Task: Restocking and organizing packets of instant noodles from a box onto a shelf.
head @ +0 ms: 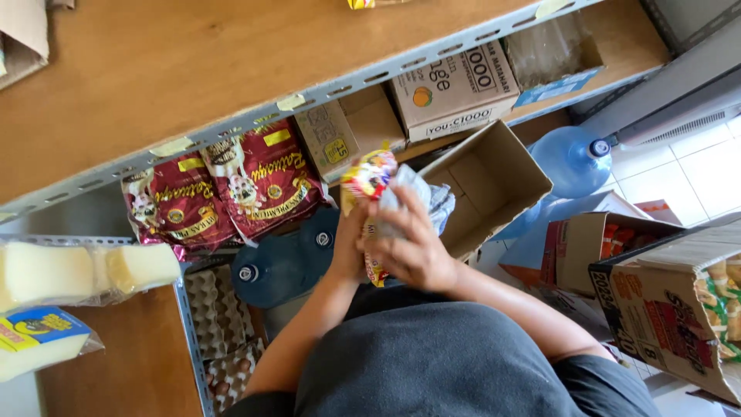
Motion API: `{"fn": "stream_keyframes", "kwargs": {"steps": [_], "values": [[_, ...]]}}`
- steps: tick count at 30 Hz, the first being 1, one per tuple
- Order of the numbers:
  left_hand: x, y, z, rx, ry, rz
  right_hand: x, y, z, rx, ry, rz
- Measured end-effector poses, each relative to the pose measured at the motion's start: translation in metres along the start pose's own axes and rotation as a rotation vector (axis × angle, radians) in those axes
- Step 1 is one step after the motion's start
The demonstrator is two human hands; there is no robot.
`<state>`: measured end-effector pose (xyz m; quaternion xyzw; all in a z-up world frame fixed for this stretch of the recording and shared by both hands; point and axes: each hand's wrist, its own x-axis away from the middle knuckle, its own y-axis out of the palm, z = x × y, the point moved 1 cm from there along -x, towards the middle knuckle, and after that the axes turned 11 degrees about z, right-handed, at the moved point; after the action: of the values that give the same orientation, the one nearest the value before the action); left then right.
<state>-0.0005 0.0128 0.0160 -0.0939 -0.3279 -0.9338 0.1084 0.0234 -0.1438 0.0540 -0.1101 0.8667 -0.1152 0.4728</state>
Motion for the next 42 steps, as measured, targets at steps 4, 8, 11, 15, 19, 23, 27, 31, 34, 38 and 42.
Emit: {"fn": "stream_keyframes", "kwargs": {"steps": [4, 8, 11, 15, 19, 23, 27, 31, 34, 38, 42], "values": [[-0.002, -0.013, 0.001, 0.249, -0.03, 0.058, 0.026, -0.009, 0.0, -0.045, -0.284, -0.104], [0.001, 0.0, 0.029, 0.564, -0.085, -0.034, 0.061, -0.015, 0.035, 0.027, -0.462, -0.246], [0.007, 0.02, 0.059, 0.57, -0.06, -0.169, 0.091, -0.006, 0.075, -0.276, -0.05, -0.308], [0.0, 0.002, 0.029, 0.509, -0.05, -0.271, 0.073, -0.018, 0.059, -0.472, 0.909, 0.034], [-0.013, -0.017, -0.007, 0.345, -0.087, -0.16, 0.047, -0.018, 0.038, -0.845, 0.938, -0.129], [0.003, 0.008, 0.032, 0.063, 0.073, -0.07, 0.02, -0.023, 0.025, -0.872, 1.071, -0.018], [0.023, 0.033, 0.065, -0.203, 0.319, -0.133, 0.002, -0.029, 0.03, -0.776, 1.033, -0.028], [0.014, 0.042, 0.091, -0.37, 0.481, -0.067, -0.017, -0.04, 0.027, -0.704, 0.906, -0.04], [-0.01, 0.041, 0.133, -0.402, 0.638, -0.012, -0.026, -0.074, 0.028, -0.54, 0.807, 0.01], [-0.066, 0.035, 0.196, -0.595, 0.738, 0.045, -0.013, -0.13, 0.041, -0.283, 0.852, 0.226], [-0.158, -0.004, 0.213, -0.53, 0.681, -0.021, 0.025, -0.172, 0.058, -0.128, 0.92, 0.361]]}}
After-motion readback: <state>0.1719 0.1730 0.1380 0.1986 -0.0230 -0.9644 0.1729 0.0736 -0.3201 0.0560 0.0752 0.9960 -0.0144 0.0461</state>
